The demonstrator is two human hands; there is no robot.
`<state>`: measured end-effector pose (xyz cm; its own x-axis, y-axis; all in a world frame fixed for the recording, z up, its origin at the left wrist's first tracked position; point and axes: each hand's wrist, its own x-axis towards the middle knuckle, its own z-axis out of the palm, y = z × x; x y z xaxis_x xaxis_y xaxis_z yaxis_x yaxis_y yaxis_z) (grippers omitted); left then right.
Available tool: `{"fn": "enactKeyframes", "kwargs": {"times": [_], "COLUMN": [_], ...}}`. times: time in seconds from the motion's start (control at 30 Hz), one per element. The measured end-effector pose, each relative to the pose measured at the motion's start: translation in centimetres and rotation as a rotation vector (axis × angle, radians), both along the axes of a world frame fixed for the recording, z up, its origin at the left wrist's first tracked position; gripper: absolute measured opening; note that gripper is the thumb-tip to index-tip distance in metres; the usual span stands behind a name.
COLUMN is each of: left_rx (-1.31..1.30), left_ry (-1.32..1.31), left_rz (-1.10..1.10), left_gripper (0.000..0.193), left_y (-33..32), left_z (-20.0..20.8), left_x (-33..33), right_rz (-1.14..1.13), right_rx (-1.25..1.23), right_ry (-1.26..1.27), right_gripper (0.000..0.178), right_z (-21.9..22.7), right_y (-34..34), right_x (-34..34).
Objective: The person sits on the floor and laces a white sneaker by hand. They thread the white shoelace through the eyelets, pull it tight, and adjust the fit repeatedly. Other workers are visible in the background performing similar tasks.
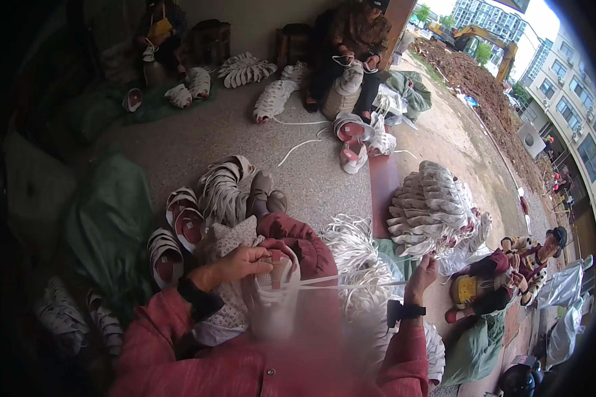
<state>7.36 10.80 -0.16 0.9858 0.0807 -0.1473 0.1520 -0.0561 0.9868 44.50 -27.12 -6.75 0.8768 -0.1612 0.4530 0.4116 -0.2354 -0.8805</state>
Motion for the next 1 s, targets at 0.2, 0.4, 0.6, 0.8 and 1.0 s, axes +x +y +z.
{"fn": "enactKeyframes", "kwargs": {"times": [0.2,0.4,0.6,0.8,1.0], "left_rx": [-0.171,-0.007,0.024,0.365,0.194], "left_ry": [0.034,0.068,0.169,0.030,0.093], "left_rz": [-0.045,-0.041,-0.083,-0.015,-0.012], "left_gripper": [0.039,0.043,0.058,0.068,0.066], "left_y": [0.2,0.4,0.1,-1.6,-1.9], "left_z": [-0.3,1.2,3.4,3.4,3.6], "left_x": [0.1,0.1,1.0,0.3,0.8], "right_rz": [0.352,0.520,0.841,1.044,1.218], "right_rx": [0.173,-0.275,-0.382,-0.312,-0.279], "right_ry": [0.906,0.740,0.521,0.825,0.977], "right_gripper": [0.034,0.042,0.044,0.017,0.014], "right_z": [-3.6,0.6,9.3,11.7,12.3], "right_y": [-1.0,3.0,8.5,10.2,11.8], "right_x": [0.0,-6.9,-15.5,-20.5,-22.7]}}
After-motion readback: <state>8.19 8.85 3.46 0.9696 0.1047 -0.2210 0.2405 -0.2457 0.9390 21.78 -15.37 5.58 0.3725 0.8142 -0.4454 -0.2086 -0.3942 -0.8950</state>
